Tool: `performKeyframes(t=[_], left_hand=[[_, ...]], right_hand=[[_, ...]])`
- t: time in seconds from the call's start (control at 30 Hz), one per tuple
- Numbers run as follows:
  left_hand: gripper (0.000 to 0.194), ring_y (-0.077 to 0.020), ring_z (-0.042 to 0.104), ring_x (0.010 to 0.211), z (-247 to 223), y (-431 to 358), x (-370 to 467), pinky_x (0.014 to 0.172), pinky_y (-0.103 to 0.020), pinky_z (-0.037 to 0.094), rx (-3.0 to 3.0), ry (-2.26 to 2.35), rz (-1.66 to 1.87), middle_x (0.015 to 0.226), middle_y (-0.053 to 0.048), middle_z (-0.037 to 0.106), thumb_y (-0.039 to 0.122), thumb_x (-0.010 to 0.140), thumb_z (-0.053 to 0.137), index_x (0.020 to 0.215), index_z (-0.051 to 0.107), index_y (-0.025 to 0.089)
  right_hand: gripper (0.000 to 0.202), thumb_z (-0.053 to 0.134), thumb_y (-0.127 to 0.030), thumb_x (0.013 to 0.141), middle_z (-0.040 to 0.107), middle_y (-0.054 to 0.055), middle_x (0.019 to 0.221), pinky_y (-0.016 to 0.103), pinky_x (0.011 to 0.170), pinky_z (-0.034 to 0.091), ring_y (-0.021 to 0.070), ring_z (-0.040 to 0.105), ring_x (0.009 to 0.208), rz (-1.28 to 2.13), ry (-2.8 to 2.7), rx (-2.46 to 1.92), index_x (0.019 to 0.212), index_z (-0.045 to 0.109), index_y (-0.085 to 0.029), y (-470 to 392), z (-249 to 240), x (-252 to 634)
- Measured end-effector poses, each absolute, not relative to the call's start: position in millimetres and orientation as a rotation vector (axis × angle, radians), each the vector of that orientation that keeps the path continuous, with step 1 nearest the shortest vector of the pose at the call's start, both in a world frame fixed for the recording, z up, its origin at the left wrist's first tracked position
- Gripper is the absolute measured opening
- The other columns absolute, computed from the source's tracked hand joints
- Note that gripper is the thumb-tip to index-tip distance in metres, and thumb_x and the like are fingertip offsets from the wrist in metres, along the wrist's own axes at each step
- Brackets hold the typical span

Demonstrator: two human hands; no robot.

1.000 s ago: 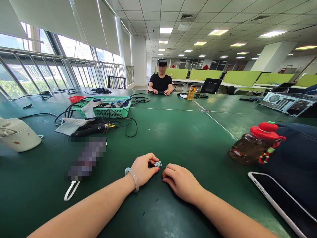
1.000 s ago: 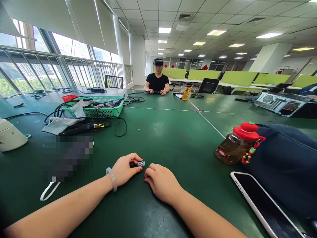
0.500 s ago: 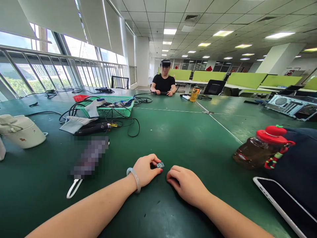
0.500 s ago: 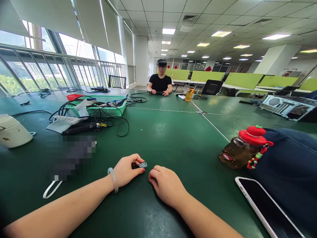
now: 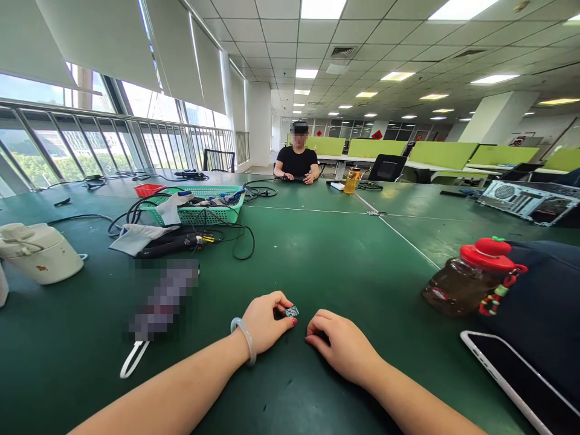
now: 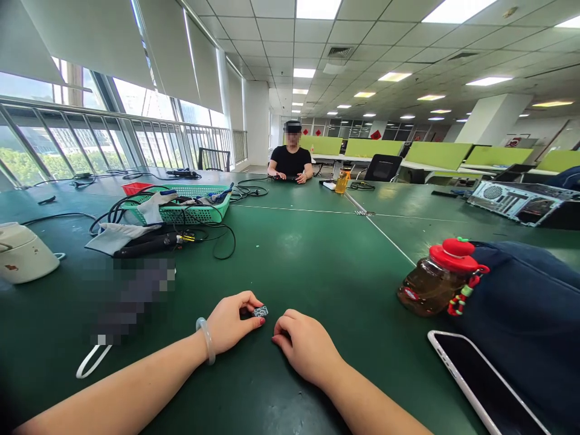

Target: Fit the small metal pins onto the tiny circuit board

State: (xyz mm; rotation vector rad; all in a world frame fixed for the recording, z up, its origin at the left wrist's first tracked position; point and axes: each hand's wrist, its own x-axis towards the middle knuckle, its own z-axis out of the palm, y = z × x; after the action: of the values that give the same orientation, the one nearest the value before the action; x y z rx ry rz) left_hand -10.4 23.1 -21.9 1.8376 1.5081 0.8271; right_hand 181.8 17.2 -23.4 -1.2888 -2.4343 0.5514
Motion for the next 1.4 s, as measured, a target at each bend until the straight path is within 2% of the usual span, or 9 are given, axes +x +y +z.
performKeyframes(t=[1.4], left_hand=[[0.019, -0.0182, 0.058, 0.081, -20.4, 22.7, -11.9, 0.073, -0.030, 0.044, 1.958, 1.547, 0.698, 0.083, -0.002, 0.065, 0.029, 0.064, 0.065, 0.081, 0.063, 0.021]], right_hand=[[0.007, 0.058, -0.028, 0.079, 0.057, -0.003, 0.077, 0.021, 0.061, 0.038, 0.0104, 0.052, 0.068, 0.549, -2.428, -1.312, 0.076, 0.058, -0.022, 20.5, -27.1, 181.4]])
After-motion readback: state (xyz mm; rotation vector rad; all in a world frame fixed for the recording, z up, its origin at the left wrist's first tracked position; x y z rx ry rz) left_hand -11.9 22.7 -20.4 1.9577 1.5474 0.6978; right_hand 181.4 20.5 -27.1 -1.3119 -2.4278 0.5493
